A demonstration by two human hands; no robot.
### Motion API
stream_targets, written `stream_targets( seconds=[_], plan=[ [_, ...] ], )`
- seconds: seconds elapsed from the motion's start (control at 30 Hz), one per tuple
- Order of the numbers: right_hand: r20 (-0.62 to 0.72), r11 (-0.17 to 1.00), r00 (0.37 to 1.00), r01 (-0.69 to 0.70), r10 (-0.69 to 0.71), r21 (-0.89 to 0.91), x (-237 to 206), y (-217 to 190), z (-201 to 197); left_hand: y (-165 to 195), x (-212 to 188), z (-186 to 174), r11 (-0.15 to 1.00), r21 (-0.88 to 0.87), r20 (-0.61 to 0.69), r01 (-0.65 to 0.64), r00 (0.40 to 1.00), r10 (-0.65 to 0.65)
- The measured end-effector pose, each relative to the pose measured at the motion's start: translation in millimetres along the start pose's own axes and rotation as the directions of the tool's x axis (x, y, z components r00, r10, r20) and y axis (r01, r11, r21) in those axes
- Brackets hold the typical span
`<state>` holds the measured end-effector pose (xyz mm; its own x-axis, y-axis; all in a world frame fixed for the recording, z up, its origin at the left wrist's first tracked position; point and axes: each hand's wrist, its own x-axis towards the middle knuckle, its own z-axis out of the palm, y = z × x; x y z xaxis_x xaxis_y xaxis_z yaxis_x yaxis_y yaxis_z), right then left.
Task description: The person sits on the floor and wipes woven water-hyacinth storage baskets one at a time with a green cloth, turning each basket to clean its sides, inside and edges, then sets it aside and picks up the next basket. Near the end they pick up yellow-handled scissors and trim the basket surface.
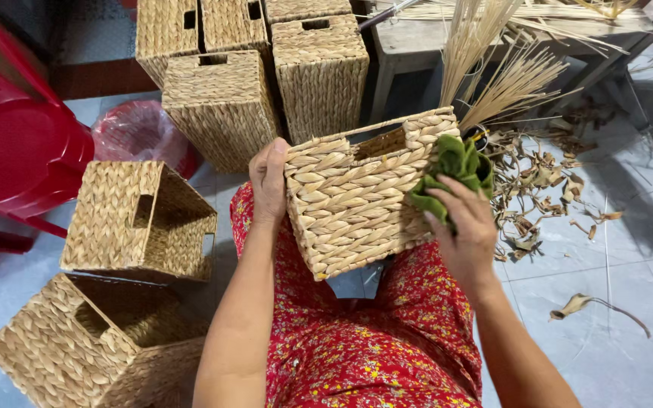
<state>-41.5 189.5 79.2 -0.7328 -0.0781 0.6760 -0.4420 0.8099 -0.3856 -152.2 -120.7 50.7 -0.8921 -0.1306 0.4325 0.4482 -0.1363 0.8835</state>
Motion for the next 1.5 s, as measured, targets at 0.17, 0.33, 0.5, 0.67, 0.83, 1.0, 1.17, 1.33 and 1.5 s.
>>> stream_targets(
  seconds=[0.17, 0.33, 0.5, 0.67, 0.83, 1.0, 1.17, 1.33, 1.5],
  plan=[
    [0.095, 0.992, 0.988, 0.114, -0.119, 0.059, -4, -45, 12, 3, -2, -1, 0.997, -0.053, -0.043, 0.053, 0.998, -0.056],
    [0.149, 0.889, 0.891, 0.385, -0.428, 0.249, 9, -114, 29, 6, -2, -3, 0.998, 0.040, -0.035, 0.045, 0.998, -0.043],
    [0.182, 0.830, 0.831, 0.455, -0.526, 0.322, 14, -127, 34, 5, 0, -2, 0.998, -0.030, -0.016, 0.060, 0.998, -0.060],
    [0.187, 0.912, 0.893, 0.391, -0.409, 0.122, 17, -77, 25, 3, 1, -6, 0.993, 0.119, 0.042, 0.000, 0.999, -0.005],
    [0.157, 0.969, 0.961, 0.240, -0.228, -0.059, 23, -11, -1, 3, 2, -8, 0.997, 0.071, 0.109, 0.015, 0.994, -0.022],
    [0.057, 0.998, 0.997, -0.056, 0.058, -0.043, 8, 13, 2, 7, 4, -7, 0.996, 0.084, 0.114, 0.037, 0.992, -0.046],
    [0.071, 0.992, 0.990, 0.125, -0.124, -0.021, 1, -30, 20, 9, 4, -9, 0.995, 0.070, 0.079, 0.074, 0.994, -0.080],
    [0.104, 0.900, 0.903, 0.395, -0.417, 0.183, 7, -113, 36, 9, 6, -11, 0.997, 0.051, 0.102, 0.064, 0.992, -0.069],
    [0.198, 0.843, 0.829, 0.468, -0.523, 0.266, 9, -121, 35, 11, 7, -18, 0.993, 0.042, 0.168, 0.114, 0.979, -0.119]
  ],
)
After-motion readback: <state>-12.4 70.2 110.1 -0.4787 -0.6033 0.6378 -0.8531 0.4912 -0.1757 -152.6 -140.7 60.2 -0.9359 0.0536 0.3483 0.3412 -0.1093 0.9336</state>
